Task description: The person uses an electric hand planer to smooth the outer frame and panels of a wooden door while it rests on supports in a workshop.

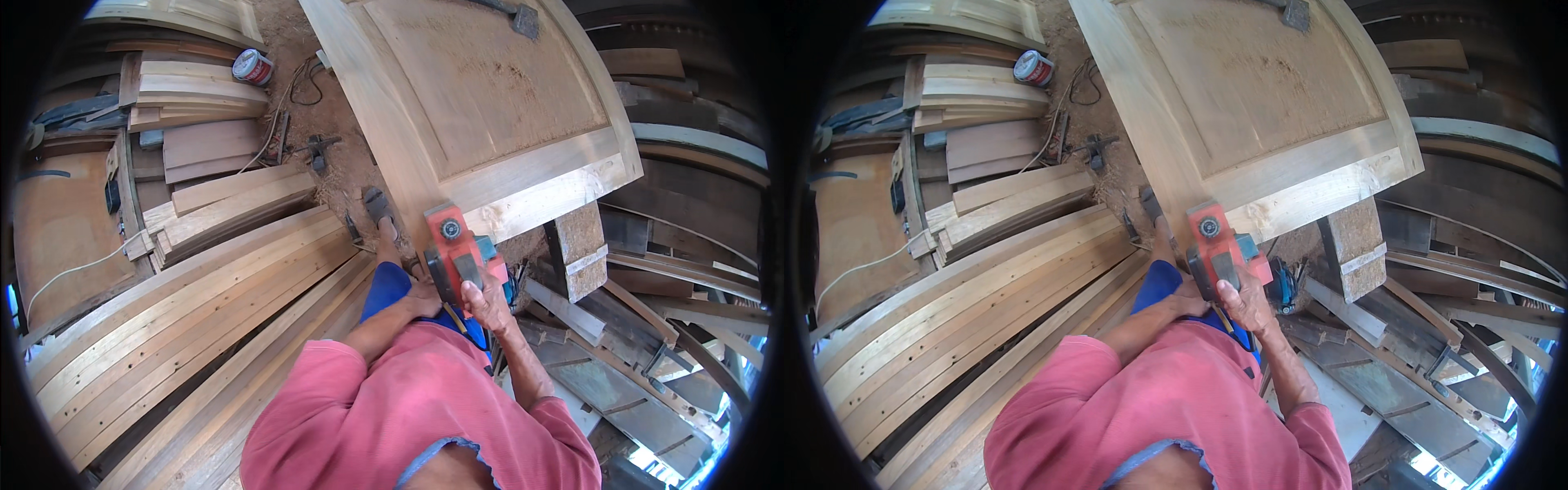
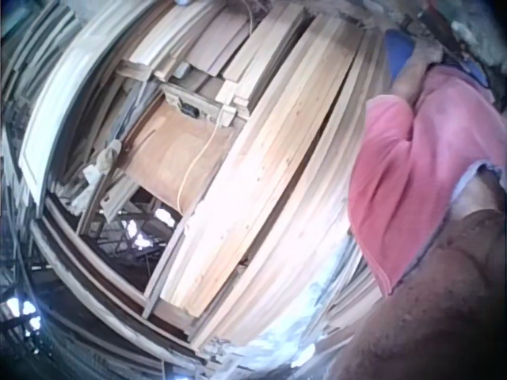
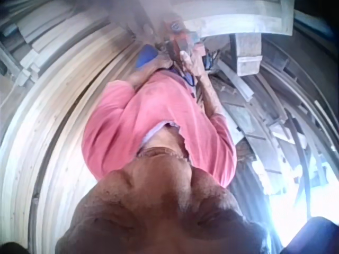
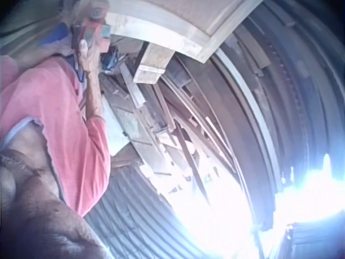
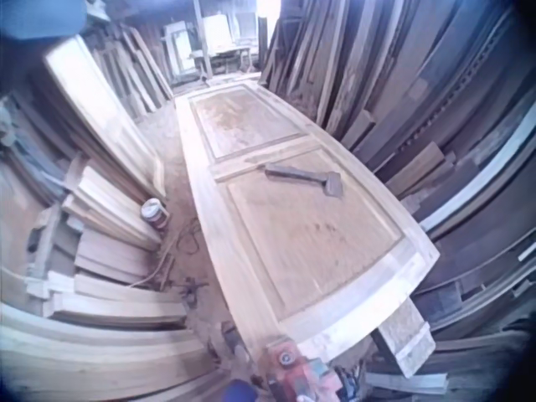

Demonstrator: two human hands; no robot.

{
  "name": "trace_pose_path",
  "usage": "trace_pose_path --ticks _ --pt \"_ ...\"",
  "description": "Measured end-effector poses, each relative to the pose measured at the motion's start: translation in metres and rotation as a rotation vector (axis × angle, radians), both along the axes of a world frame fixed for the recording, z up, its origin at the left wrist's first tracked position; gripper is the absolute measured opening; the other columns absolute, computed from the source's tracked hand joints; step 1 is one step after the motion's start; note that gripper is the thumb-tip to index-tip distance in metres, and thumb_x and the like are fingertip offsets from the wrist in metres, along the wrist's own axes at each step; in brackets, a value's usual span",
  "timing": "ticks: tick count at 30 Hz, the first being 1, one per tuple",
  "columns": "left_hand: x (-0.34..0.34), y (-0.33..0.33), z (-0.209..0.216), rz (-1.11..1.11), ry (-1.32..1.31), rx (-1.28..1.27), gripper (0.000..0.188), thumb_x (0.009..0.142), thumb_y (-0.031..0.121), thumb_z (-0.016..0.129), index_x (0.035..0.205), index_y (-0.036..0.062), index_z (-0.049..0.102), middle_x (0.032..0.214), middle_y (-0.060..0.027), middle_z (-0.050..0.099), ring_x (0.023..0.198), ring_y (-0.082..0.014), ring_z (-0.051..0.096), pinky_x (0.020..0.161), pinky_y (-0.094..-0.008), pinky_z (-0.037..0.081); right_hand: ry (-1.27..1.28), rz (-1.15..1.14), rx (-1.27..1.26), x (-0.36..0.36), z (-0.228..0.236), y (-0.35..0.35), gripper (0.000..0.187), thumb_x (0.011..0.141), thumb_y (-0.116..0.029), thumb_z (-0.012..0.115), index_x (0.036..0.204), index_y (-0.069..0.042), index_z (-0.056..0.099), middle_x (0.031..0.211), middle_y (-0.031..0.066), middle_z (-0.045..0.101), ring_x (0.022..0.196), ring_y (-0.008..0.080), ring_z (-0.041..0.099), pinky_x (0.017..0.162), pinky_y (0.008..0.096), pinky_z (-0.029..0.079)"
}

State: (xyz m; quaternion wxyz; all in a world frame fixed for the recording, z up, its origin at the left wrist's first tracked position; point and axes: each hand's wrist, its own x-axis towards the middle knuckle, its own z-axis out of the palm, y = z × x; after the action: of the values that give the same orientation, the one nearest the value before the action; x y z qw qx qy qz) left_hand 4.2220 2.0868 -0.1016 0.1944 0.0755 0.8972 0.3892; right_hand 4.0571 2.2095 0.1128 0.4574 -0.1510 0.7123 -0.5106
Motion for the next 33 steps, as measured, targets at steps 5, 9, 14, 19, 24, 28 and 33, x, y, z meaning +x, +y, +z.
trace_pose_path --ticks 5,9,14,19,24,28,33 --pt "0.033 -0.046 -0.011 -0.15 -0.283 -0.224 0.039 0.086 0.022 0.065 0.125 0.014 0.067 0.13 -0.0146 0.064 0.13 -0.034 0.054 0.113 -0.0499 0.039 0.074 0.069 0.046 0.016 -0.017 0.018 0.06 0.096 -0.047 0.061 0.127 0.003 0.061 0.101 0.0244 0.069 0.092 0.0357 0.066 0.086 0.0447 0.051" --pt "0.023 -0.053 0.012 -0.149 -0.375 -0.27 0.04 0.088 0.025 0.065 0.126 0.0142 0.068 0.126 -0.0148 0.065 0.129 -0.0323 0.055 0.111 -0.0478 0.04 0.139 0.072 0.036 0.019 -0.011 0.026 0.06 0.095 -0.047 0.063 0.129 0.002 0.061 0.106 0.0265 0.069 0.096 0.0378 0.067 0.088 0.045 0.051" --pt "0.026 -0.05 0.004 -0.082 -0.353 -0.298 0.041 0.088 0.025 0.065 0.127 0.0149 0.069 0.121 -0.0143 0.066 0.125 -0.0326 0.059 0.11 -0.0464 0.041 0.132 0.058 0.034 0.016 -0.017 0.022 0.058 0.095 -0.047 0.063 0.127 0.001 0.063 0.105 0.0256 0.069 0.094 0.0381 0.067 0.088 0.0455 0.051" --pt "0.022 -0.053 0.006 -0.07 -0.368 -0.292 0.041 0.086 0.022 0.065 0.125 0.0102 0.068 0.126 -0.0162 0.066 0.125 -0.0341 0.059 0.111 -0.0458 0.041 0.161 0.03 0.047 0.013 -0.018 0.007 0.058 0.094 -0.048 0.064 0.124 0.001 0.064 0.103 0.0263 0.069 0.095 0.0418 0.068 0.087 0.0466 0.052" --pt "0.022 -0.059 0.011 -0.005 -0.324 -0.287 0.038 0.085 0.018 0.064 0.121 0.008 0.067 0.126 -0.0163 0.067 0.128 -0.0349 0.057 0.11 -0.0454 0.042 0.167 0.032 0.049 0.002 -0.015 -0.012 0.058 0.094 -0.049 0.064 0.121 0.001 0.065 0.102 0.0279 0.069 0.096 0.0452 0.068 0.086 0.0482 0.052" --pt "0.026 -0.063 0.008 0.085 -0.303 -0.26 0.038 0.083 0.018 0.065 0.119 0.0078 0.065 0.123 -0.0172 0.068 0.125 -0.0363 0.058 0.108 -0.0468 0.043 0.235 0.021 0.032 0.0 -0.018 -0.025 0.056 0.096 -0.049 0.06 0.113 0.003 0.064 0.088 0.017 0.066 0.081 0.0263 0.063 0.078 0.0414 0.052" --pt "0.031 -0.067 0.004 0.135 -0.316 -0.235 0.036 0.084 0.02 0.067 0.117 0.0084 0.063 0.12 -0.0181 0.068 0.122 -0.0377 0.06 0.106 -0.0487 0.044 0.189 0.037 0.062 -0.009 -0.017 -0.036 0.055 0.094 -0.047 0.064 0.119 0.002 0.065 0.095 0.0278 0.07 0.091 0.0459 0.069 0.082 0.0482 0.053"
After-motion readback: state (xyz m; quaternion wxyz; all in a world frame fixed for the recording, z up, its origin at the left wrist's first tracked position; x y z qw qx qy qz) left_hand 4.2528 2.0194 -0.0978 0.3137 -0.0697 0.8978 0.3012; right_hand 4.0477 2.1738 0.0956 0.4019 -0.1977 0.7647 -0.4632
